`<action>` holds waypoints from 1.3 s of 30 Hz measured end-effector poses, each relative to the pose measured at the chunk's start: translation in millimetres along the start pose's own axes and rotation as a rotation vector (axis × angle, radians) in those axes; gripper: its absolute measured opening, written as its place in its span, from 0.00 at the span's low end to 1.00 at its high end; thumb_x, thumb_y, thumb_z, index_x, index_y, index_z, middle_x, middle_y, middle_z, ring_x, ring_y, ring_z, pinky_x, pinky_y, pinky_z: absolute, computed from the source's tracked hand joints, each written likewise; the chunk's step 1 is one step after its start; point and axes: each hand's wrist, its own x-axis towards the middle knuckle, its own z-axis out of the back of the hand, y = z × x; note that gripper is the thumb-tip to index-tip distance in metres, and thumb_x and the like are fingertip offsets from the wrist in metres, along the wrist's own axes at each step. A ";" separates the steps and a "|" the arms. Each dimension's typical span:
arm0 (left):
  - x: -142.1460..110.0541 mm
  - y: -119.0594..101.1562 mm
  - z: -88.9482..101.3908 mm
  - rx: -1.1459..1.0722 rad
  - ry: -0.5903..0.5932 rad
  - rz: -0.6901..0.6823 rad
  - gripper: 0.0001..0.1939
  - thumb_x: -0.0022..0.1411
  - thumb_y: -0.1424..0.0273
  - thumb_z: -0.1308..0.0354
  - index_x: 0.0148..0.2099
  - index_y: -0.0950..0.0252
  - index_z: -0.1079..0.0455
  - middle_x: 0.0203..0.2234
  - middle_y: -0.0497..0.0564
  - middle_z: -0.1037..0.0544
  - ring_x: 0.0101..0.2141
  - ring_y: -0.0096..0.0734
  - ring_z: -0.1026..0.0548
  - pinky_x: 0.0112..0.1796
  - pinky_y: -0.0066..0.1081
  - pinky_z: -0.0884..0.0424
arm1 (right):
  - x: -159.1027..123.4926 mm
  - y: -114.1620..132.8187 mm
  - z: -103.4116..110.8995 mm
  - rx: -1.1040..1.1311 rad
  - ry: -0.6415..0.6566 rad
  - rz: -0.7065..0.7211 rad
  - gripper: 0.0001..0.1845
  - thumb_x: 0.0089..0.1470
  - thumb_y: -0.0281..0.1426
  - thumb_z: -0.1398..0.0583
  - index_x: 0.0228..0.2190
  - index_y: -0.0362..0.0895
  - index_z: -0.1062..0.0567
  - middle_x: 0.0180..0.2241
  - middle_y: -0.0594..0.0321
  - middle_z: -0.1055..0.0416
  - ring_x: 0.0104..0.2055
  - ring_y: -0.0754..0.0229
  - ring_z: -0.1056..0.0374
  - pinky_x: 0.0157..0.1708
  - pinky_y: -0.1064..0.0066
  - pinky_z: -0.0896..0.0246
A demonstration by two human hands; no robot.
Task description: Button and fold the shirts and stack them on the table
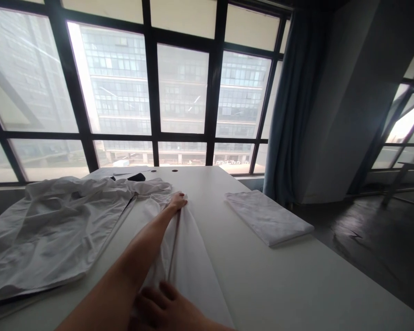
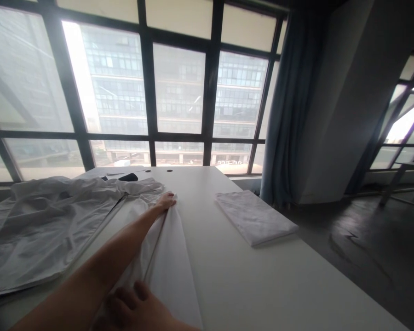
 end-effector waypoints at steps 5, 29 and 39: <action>-10.6 -10.5 0.8 0.203 -0.013 -0.154 0.25 0.62 0.75 0.42 0.61 0.66 0.38 0.55 0.63 0.30 0.57 0.48 0.33 0.56 0.43 0.38 | -1.7 -1.0 17.2 0.056 0.056 -0.012 0.21 0.66 0.43 0.48 0.54 0.46 0.33 0.57 0.55 0.32 0.59 0.52 0.39 0.53 0.59 0.39; -174.8 48.9 100.9 0.281 -0.011 -0.675 0.15 0.68 0.71 0.53 0.51 0.64 0.28 0.49 0.56 0.23 0.52 0.40 0.29 0.55 0.40 0.34 | -16.1 -41.9 87.6 0.335 -0.012 -0.460 0.15 0.61 0.30 0.45 0.48 0.42 0.25 0.49 0.55 0.25 0.51 0.53 0.31 0.55 0.60 0.41; -309.3 71.9 156.3 0.300 0.260 -0.698 0.20 0.57 0.79 0.46 0.52 0.62 0.30 0.52 0.57 0.26 0.53 0.41 0.29 0.55 0.39 0.34 | -72.3 -101.6 99.9 0.396 0.267 -0.641 0.32 0.48 0.28 0.38 0.56 0.44 0.28 0.57 0.51 0.34 0.52 0.49 0.31 0.54 0.62 0.37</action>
